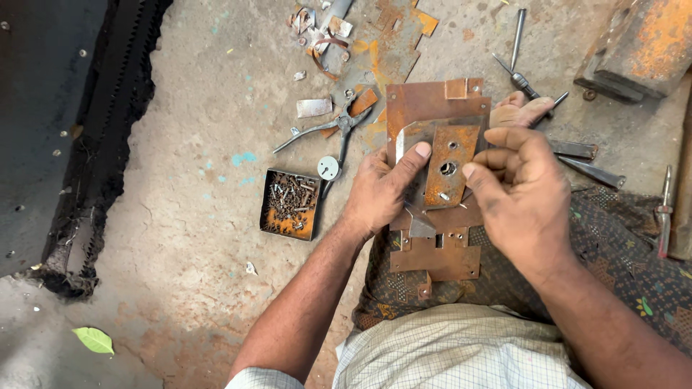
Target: The person walks into a workshop and sits on the floor to assemble metal parts. They use a screwdriver to fasten screws into a metal plate and then hammer a metal piece into a larger assembly.
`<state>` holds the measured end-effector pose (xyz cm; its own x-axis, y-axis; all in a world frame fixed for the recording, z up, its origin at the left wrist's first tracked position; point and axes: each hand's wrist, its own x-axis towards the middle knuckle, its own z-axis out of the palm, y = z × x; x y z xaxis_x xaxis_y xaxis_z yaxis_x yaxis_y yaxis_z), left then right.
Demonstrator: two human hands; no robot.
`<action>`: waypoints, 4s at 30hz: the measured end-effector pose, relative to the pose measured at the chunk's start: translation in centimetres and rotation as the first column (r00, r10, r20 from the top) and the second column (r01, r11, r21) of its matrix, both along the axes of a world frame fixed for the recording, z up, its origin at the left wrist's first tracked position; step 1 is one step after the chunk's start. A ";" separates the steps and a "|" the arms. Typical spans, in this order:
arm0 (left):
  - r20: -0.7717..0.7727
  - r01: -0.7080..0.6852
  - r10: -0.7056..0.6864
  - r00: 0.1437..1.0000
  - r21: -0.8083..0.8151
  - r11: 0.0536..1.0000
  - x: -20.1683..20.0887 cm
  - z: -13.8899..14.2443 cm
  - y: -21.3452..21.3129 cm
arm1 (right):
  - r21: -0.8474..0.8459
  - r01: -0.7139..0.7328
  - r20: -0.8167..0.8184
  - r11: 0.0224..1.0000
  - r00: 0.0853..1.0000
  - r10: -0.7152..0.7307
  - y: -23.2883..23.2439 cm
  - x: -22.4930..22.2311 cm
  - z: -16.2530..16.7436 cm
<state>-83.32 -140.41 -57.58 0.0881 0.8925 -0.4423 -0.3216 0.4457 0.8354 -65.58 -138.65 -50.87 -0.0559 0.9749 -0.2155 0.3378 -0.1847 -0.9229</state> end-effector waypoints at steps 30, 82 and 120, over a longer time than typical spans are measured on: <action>-0.079 0.064 -0.056 0.995 0.092 0.994 -0.3 -0.4 -0.2 | -0.119 -0.147 -0.374 0.982 0.923 0.093 0.7 2.9 -1.8; -0.680 0.033 0.181 0.711 0.289 0.957 1.4 4.9 -3.9 | -0.242 0.024 -0.002 0.970 1.000 -0.026 -0.5 1.7 -0.7; -0.557 -0.019 0.140 0.819 0.217 0.976 2.2 3.0 -4.0 | -0.018 -0.084 0.089 0.996 0.992 0.085 -1.8 1.3 0.0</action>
<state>-81.16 -144.38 -54.61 -0.1987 0.9573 -0.2099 0.2076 0.2505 0.9456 -64.26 -140.44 -50.91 -0.1178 0.9642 -0.2376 0.4340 -0.1652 -0.8857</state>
